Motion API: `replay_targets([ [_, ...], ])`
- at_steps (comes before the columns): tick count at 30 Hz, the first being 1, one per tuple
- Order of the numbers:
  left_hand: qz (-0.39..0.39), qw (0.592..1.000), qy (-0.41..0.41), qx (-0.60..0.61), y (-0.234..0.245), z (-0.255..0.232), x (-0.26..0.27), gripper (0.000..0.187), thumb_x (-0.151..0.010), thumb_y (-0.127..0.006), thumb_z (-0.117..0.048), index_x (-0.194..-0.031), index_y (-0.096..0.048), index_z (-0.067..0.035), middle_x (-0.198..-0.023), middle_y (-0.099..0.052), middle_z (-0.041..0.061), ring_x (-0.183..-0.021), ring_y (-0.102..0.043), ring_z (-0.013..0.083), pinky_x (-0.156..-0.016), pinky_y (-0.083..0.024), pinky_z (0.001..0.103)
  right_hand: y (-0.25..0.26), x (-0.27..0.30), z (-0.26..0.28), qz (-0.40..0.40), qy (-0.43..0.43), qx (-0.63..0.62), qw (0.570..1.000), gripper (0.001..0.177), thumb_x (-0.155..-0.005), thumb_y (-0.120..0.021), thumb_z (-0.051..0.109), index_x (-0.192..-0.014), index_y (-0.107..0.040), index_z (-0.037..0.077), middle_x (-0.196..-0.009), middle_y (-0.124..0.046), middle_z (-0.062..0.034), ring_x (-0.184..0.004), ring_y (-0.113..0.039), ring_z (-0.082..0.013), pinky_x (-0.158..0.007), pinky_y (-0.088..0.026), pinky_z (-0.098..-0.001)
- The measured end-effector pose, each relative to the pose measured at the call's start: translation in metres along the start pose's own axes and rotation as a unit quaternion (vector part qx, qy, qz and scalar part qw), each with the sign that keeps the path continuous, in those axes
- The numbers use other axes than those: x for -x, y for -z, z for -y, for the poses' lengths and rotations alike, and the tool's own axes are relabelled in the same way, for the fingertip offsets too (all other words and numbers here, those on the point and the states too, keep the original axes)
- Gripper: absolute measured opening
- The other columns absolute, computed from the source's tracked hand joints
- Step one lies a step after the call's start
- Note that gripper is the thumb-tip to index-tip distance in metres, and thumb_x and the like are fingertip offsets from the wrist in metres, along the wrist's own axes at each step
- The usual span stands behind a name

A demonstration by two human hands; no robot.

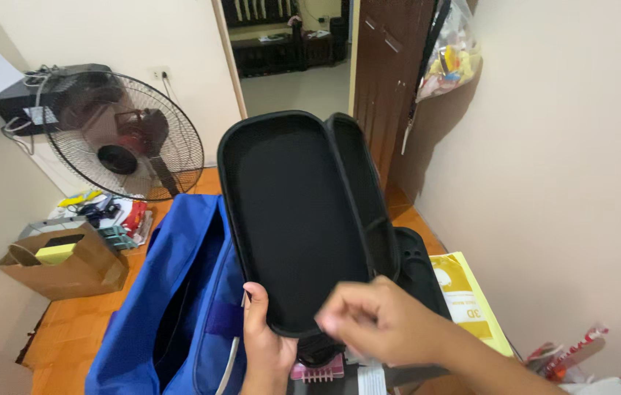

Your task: The person folds a printed document and places it on a table. They then retrieve a black stethoscope case from a blue bag, open it, remove the stethoscope, and place it on the table. The person picks up a small container of cotton balls, removes one, sprays it with a red-capped bottle, and places it back. Finally, they pick up the stethoscope and hold it up.

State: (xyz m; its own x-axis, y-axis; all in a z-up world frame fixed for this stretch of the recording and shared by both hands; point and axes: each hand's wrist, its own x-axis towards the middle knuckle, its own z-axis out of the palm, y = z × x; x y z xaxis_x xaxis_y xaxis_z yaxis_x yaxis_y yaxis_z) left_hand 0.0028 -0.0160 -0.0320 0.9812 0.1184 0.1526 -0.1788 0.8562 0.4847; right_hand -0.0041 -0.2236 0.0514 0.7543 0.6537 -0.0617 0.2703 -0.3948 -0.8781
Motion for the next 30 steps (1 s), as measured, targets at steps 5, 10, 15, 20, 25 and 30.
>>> replay_targets([
  [5,-0.014,0.998,-0.032,-0.042,-0.015,-0.011,-0.008,0.063,-0.096,-0.055,-0.042,-0.145,-0.044,-0.003,-0.138,-0.060,0.020,-0.120,-0.064,0.0348,-0.100,-0.054,0.050,-0.007,-0.001,-0.040,0.165,0.037,0.327,0.930,0.056,-0.111,-0.026,0.046,-0.125,-0.060,0.003,-0.089,-0.074,-0.0146,-0.084,-0.074,-0.0246,-0.071,-0.056,-0.0395],
  [10,0.034,0.997,-0.048,-0.043,-0.026,-0.010,-0.029,0.060,-0.100,-0.058,-0.036,-0.147,-0.044,-0.002,-0.140,-0.059,0.017,-0.123,-0.062,0.0303,-0.103,-0.051,0.046,-0.005,-0.025,-0.058,-0.050,-0.065,-0.660,0.747,0.107,-0.072,-0.045,0.085,-0.135,-0.052,-0.001,-0.128,-0.071,-0.0235,-0.114,-0.069,-0.0364,-0.101,-0.048,-0.0506],
  [15,-0.004,0.997,0.007,-0.082,-0.034,0.012,-0.035,0.054,-0.098,-0.062,-0.024,-0.145,-0.047,-0.001,-0.135,-0.061,0.018,-0.119,-0.063,0.0304,-0.102,-0.052,0.047,0.004,-0.042,-0.048,-0.219,0.069,-0.706,0.670,0.093,-0.078,-0.059,0.071,-0.141,-0.055,0.003,-0.137,-0.066,-0.0172,-0.123,-0.064,-0.0339,-0.106,-0.045,-0.0535],
  [20,0.002,0.969,-0.046,-0.242,-0.037,0.024,-0.040,0.076,-0.090,-0.066,-0.012,-0.154,-0.026,-0.011,-0.154,-0.047,0.015,-0.142,-0.047,0.0259,-0.117,-0.033,0.040,0.040,-0.043,-0.038,-0.366,0.079,-0.582,0.722,0.059,-0.091,-0.072,0.031,-0.139,-0.059,-0.001,-0.136,-0.067,-0.0168,-0.123,-0.063,-0.0328,-0.108,-0.051,-0.0489],
  [25,0.019,0.981,0.007,-0.192,-0.033,0.004,-0.044,0.082,-0.095,-0.065,-0.031,-0.161,-0.027,-0.004,-0.162,-0.041,0.016,-0.149,-0.038,0.0244,-0.118,-0.029,0.042,0.060,-0.002,-0.017,-0.548,0.197,0.056,0.811,0.056,-0.083,-0.068,0.001,-0.138,-0.061,0.007,-0.146,-0.056,-0.0231,-0.133,-0.058,-0.0395,-0.110,-0.048,-0.0461],
  [30,0.045,0.992,0.116,0.013,-0.024,-0.009,-0.047,0.089,-0.092,-0.072,-0.041,-0.160,-0.029,-0.002,-0.149,-0.053,0.026,-0.128,-0.045,0.0352,-0.105,-0.030,0.051,0.039,0.020,-0.016,-0.467,0.225,0.383,0.764,0.056,-0.076,-0.065,-0.006,-0.128,-0.071,0.017,-0.152,-0.053,-0.0232,-0.142,-0.048,-0.0497,-0.112,-0.046,-0.0470],
])
